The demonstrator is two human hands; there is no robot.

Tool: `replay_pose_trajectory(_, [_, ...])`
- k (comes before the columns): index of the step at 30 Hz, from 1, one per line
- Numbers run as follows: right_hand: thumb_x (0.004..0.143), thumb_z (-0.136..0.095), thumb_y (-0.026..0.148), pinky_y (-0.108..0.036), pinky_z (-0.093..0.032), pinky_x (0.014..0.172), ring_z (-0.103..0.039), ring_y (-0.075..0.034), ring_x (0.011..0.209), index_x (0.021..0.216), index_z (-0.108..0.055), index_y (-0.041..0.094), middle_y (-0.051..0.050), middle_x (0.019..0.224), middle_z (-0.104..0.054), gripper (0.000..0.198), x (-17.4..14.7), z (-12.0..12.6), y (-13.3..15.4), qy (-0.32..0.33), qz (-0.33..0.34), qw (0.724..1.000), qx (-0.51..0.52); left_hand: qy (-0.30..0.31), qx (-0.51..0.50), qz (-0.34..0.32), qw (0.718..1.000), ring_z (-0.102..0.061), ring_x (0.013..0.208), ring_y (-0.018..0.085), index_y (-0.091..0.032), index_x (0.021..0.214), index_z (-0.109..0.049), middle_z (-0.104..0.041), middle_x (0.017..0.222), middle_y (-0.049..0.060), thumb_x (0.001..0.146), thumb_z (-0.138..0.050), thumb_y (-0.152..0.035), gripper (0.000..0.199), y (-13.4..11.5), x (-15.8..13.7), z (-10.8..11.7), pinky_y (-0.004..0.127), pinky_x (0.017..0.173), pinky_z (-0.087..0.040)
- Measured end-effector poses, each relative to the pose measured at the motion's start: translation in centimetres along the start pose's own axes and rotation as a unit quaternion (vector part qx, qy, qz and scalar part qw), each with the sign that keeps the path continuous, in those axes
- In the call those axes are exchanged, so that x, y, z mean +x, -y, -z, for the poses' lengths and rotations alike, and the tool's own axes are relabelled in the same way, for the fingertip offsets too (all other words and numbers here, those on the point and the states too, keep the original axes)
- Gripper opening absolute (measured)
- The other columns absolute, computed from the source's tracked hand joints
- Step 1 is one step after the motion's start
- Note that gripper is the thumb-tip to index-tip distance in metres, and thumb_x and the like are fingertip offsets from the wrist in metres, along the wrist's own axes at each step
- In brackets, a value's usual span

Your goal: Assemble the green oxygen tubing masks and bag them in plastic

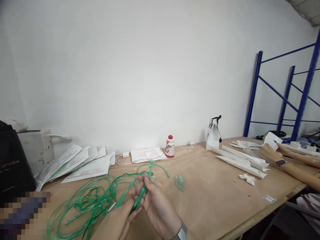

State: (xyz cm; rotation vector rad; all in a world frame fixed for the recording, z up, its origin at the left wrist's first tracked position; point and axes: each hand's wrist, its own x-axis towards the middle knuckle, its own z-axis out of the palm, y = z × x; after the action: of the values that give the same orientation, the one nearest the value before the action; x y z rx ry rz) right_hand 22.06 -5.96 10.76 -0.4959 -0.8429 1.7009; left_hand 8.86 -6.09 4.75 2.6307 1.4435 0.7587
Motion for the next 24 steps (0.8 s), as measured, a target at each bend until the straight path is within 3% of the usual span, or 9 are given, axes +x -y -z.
replay_pose_trajectory(5, [0.069, -0.070, 0.027, -0.020, -0.033, 0.050, -0.032, -0.005, 0.044, 0.079, -0.065, 0.012, 0.006, 0.050, -0.044, 0.018, -0.6, 0.2, -0.4, 0.027, 0.004, 0.999, 0.029, -0.137, 0.107, -0.088, 0.981, -0.065, 0.057, 0.018, -0.020, 0.078, -0.056, -0.067, 0.063, 0.002, 0.079, -0.038, -0.008, 0.022, 2.0, -1.8, -3.5, 0.023, 0.050, -0.047])
replay_pose_trajectory(9, [0.065, -0.074, 0.025, -0.020, -0.033, 0.052, -0.037, -0.005, 0.049, 0.077, -0.065, 0.013, 0.002, 0.062, -0.053, 0.020, -1.0, 0.3, -0.6, 0.020, 0.013, 0.999, 0.028, -0.218, 0.158, -0.184, 0.945, -0.057, 0.047, 0.014, -0.017, 0.083, -0.054, -0.059, 0.055, -0.001, 0.082, -0.029, -0.005, 0.028, 2.9, -2.6, -3.2, 0.023, 0.049, -0.045])
replay_pose_trajectory(13, [0.068, -0.071, 0.031, -0.018, -0.026, 0.045, -0.026, -0.003, 0.042, 0.077, -0.063, 0.015, 0.005, 0.055, -0.046, 0.020, -0.1, 1.0, -0.6, 0.022, 0.002, 0.997, 0.071, -0.251, 0.219, -0.242, 0.911, -0.055, 0.046, 0.014, -0.015, 0.088, -0.055, -0.056, 0.055, 0.000, 0.085, -0.023, -0.007, 0.033, 3.7, -2.7, -2.3, 0.025, 0.052, -0.044])
replay_pose_trajectory(16, [0.069, -0.070, 0.031, -0.017, -0.029, 0.046, -0.033, -0.004, 0.045, 0.077, -0.061, 0.016, 0.004, 0.057, -0.049, 0.019, 1.1, 2.1, -0.8, 0.037, -0.041, 0.996, 0.070, -0.257, 0.242, -0.274, 0.894, -0.055, 0.048, 0.014, -0.015, 0.084, -0.056, -0.057, 0.055, 0.001, 0.085, -0.023, -0.006, 0.035, 4.8, -2.5, -1.9, 0.028, 0.059, -0.045])
replay_pose_trajectory(19, [0.068, -0.072, 0.027, -0.016, -0.029, 0.047, -0.038, -0.005, 0.050, 0.076, -0.060, 0.015, 0.000, 0.068, -0.054, 0.019, 2.7, 3.6, -1.0, 0.059, -0.083, 0.993, 0.061, -0.254, 0.244, -0.289, 0.890, -0.056, 0.051, 0.013, -0.017, 0.082, -0.059, -0.058, 0.055, 0.001, 0.086, -0.022, -0.004, 0.038, 6.4, -2.3, -2.0, 0.030, 0.064, -0.045])
replay_pose_trajectory(24, [0.066, -0.073, 0.021, -0.013, -0.022, 0.041, -0.024, -0.001, 0.042, 0.070, -0.057, 0.012, 0.007, 0.057, -0.038, 0.019, 6.1, 5.7, -2.1, 0.073, -0.126, 0.984, 0.102, -0.261, 0.220, -0.270, 0.900, -0.062, 0.057, 0.015, -0.018, 0.090, -0.061, -0.065, 0.059, 0.003, 0.088, -0.024, -0.010, 0.038, 8.8, -2.5, -4.0, 0.030, 0.066, -0.049])
